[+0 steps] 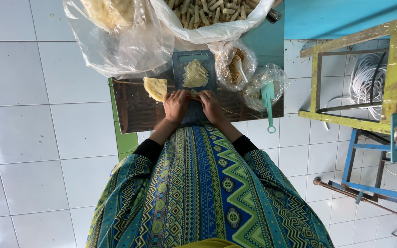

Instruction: The person sits at a low table and folds cut dough pieces by hand into pleated lattice shapes, placing each finished piece on a tray. They occasionally use a spoon to scoop brown sugar from a plastic bag and continue folding dough pieces from a stack beside the tray.

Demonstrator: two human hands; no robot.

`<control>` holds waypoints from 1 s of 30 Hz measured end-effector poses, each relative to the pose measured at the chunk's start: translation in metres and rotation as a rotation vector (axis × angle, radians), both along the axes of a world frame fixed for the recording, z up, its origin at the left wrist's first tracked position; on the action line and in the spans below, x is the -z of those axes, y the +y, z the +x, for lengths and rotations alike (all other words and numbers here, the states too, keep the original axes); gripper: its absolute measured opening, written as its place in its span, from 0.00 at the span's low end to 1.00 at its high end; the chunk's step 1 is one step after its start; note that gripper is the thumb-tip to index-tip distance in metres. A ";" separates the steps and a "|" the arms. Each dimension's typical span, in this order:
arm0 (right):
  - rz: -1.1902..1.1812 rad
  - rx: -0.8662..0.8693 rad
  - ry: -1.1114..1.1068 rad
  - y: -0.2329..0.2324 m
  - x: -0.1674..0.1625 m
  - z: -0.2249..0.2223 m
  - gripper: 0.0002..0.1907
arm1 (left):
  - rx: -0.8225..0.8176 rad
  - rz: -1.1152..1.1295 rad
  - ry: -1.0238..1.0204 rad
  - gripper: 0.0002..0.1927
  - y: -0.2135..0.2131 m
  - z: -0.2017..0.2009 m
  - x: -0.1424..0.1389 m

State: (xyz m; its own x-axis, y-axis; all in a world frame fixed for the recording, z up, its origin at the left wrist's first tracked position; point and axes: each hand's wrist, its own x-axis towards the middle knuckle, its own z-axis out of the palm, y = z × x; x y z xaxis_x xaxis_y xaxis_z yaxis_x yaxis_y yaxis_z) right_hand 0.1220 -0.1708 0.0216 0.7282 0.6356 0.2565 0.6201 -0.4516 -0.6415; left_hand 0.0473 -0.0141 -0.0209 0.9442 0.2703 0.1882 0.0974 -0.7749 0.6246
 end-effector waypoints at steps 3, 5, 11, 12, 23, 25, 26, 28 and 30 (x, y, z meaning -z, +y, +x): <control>-0.021 -0.071 -0.027 -0.003 -0.002 0.000 0.10 | 0.155 0.115 -0.219 0.06 0.012 -0.006 -0.001; -0.025 -0.076 -0.006 -0.002 -0.004 -0.001 0.10 | 0.124 0.108 -0.203 0.06 0.010 -0.009 -0.002; -0.047 0.075 0.089 0.010 -0.004 0.004 0.05 | -0.053 0.021 -0.043 0.04 0.001 0.003 -0.005; -0.037 0.110 0.121 0.012 -0.003 0.008 0.06 | -0.080 0.015 -0.034 0.04 -0.001 0.006 -0.006; 0.012 -0.002 -0.007 0.011 -0.012 0.012 0.10 | 0.006 0.016 -0.078 0.03 0.006 0.010 -0.009; 0.037 -0.051 -0.033 0.009 -0.016 0.011 0.10 | 0.068 0.079 -0.159 0.04 0.009 0.004 -0.009; 0.028 -0.044 -0.034 0.010 -0.017 0.012 0.10 | 0.072 0.094 -0.184 0.04 0.010 0.003 -0.009; 0.005 -0.024 -0.028 0.011 -0.019 0.010 0.08 | 0.041 0.077 -0.177 0.05 0.007 -0.001 -0.010; 0.008 0.047 -0.024 0.016 -0.017 0.012 0.07 | -0.040 0.026 -0.133 0.05 0.005 0.005 -0.010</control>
State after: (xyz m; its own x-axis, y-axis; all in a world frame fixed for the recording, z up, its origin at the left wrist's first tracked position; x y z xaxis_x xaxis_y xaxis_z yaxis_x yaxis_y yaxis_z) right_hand 0.1337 -0.1545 0.0390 0.7507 0.5986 0.2794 0.6137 -0.4754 -0.6303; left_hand 0.0523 -0.0086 -0.0106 0.8991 0.3007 0.3181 0.0464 -0.7882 0.6137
